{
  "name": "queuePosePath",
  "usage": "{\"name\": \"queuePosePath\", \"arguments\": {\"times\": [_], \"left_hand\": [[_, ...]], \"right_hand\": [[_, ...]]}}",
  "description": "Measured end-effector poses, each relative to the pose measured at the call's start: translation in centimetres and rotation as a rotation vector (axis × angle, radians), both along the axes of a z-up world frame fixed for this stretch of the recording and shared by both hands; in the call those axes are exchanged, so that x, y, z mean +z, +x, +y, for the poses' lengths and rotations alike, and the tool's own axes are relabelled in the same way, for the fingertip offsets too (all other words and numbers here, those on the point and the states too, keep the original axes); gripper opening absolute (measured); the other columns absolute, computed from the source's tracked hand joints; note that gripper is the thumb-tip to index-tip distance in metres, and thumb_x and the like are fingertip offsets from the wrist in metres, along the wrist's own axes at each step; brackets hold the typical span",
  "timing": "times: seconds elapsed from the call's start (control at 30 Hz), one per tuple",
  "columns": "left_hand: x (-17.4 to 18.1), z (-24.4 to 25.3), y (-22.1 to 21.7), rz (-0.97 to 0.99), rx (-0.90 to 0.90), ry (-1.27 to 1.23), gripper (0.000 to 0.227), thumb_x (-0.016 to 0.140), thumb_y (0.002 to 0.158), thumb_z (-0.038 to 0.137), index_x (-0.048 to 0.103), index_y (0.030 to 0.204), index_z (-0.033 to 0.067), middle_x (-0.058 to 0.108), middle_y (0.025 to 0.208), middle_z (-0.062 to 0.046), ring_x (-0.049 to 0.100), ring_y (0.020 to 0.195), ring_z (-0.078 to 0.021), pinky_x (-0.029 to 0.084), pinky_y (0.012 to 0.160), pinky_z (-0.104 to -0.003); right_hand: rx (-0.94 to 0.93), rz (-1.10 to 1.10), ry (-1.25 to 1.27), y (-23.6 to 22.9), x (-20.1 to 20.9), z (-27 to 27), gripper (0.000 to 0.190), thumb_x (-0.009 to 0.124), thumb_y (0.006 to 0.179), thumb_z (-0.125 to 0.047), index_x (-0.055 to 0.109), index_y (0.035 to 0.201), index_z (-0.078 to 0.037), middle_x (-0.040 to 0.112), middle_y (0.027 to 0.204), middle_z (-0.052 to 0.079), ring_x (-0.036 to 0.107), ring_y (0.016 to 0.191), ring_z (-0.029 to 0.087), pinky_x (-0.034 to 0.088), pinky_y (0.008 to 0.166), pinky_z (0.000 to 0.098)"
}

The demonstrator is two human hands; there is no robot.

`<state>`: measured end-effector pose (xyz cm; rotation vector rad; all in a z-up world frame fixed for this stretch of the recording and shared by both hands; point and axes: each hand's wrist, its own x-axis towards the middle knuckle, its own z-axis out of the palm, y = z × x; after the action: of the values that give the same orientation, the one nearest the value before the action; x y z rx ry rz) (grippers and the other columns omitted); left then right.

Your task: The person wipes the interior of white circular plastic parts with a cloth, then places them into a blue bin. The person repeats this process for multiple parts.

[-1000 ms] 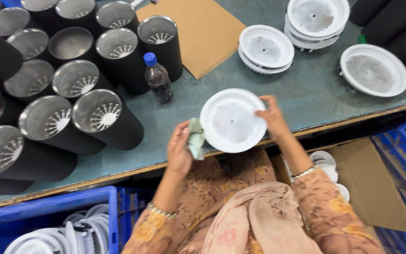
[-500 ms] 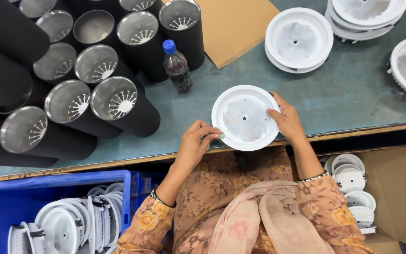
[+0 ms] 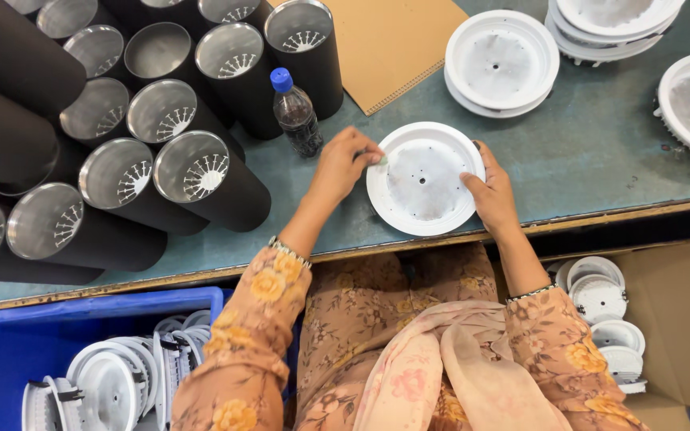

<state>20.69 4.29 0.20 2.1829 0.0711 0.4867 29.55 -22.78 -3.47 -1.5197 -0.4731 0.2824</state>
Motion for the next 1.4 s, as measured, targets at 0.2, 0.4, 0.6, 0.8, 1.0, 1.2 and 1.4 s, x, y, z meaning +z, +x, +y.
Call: {"name": "queuePosePath", "arguments": {"times": [0.2,0.4,0.6,0.8,1.0,1.2,1.4], "left_hand": [[-0.1,-1.1,6.8,-0.036,-0.113,0.041,0.009,0.078,0.082,0.013,0.079,0.091,0.011,0.065,0.093,-0.006,0.066,0.09,-0.0249,0.051,0.08,-0.037],[-0.5,-5.2,10.8,-0.14,-0.534,0.152,0.01,0.079,0.083,0.011,0.077,0.093,0.0103,0.064,0.095,-0.008,0.064,0.094,-0.0285,0.051,0.083,-0.038],[-0.6,-3.1,9.9,-0.095,-0.508,0.215,0.009,0.079,0.085,0.013,0.076,0.093,0.0107,0.065,0.096,-0.007,0.064,0.093,-0.0291,0.051,0.082,-0.039],[-1.8,1.4,1.5,-0.012,-0.205,0.087,0.011,0.078,0.087,0.012,0.077,0.098,0.0105,0.063,0.096,-0.008,0.065,0.09,-0.0249,0.052,0.082,-0.035],[-2.1,-1.4,-7.9,-0.01,-0.007,-0.049,0.011,0.075,0.091,0.01,0.079,0.101,0.0118,0.063,0.096,-0.007,0.064,0.089,-0.0235,0.052,0.08,-0.033],[0.6,-6.1,-11.3,-0.086,-0.041,0.208,0.013,0.074,0.088,0.005,0.077,0.098,0.0124,0.063,0.096,-0.004,0.061,0.093,-0.0263,0.052,0.078,-0.039],[3.0,-9.4,-10.3,-0.049,-0.193,0.321,0.016,0.075,0.085,0.008,0.077,0.097,0.0175,0.064,0.098,-0.002,0.061,0.094,-0.0258,0.052,0.073,-0.04]], "right_hand": [[-0.045,-0.007,-0.075,0.3,-0.9,-0.2,0.053,0.058,0.093,0.001,0.052,0.145,-0.005,0.065,0.121,0.005,0.06,0.108,0.011,0.048,0.096,0.0258],[0.074,-0.094,-0.123,0.3,-1.4,-0.3,0.052,0.06,0.093,-0.002,0.055,0.144,-0.002,0.066,0.126,0.006,0.06,0.113,0.012,0.047,0.099,0.0263],[0.058,-0.003,-0.132,0.4,-1.5,-0.3,0.048,0.061,0.093,-0.005,0.057,0.141,-0.002,0.068,0.122,0.005,0.062,0.109,0.011,0.049,0.096,0.0255],[0.031,0.052,-0.106,0.9,-2.1,0.0,0.043,0.062,0.095,-0.007,0.06,0.137,0.002,0.071,0.115,0.006,0.065,0.102,0.012,0.051,0.091,0.0263],[0.018,0.039,-0.049,1.1,-2.8,0.4,0.04,0.061,0.097,-0.009,0.062,0.135,0.002,0.071,0.115,0.007,0.065,0.101,0.013,0.052,0.09,0.0264],[-0.009,-0.015,-0.104,0.9,-2.6,0.2,0.037,0.06,0.098,-0.013,0.061,0.133,0.002,0.071,0.115,0.007,0.065,0.103,0.013,0.051,0.092,0.0269],[-0.047,-0.015,-0.12,1.3,-3.1,0.1,0.038,0.06,0.1,-0.02,0.061,0.131,0.001,0.071,0.114,0.007,0.065,0.102,0.013,0.052,0.091,0.0275]]}}
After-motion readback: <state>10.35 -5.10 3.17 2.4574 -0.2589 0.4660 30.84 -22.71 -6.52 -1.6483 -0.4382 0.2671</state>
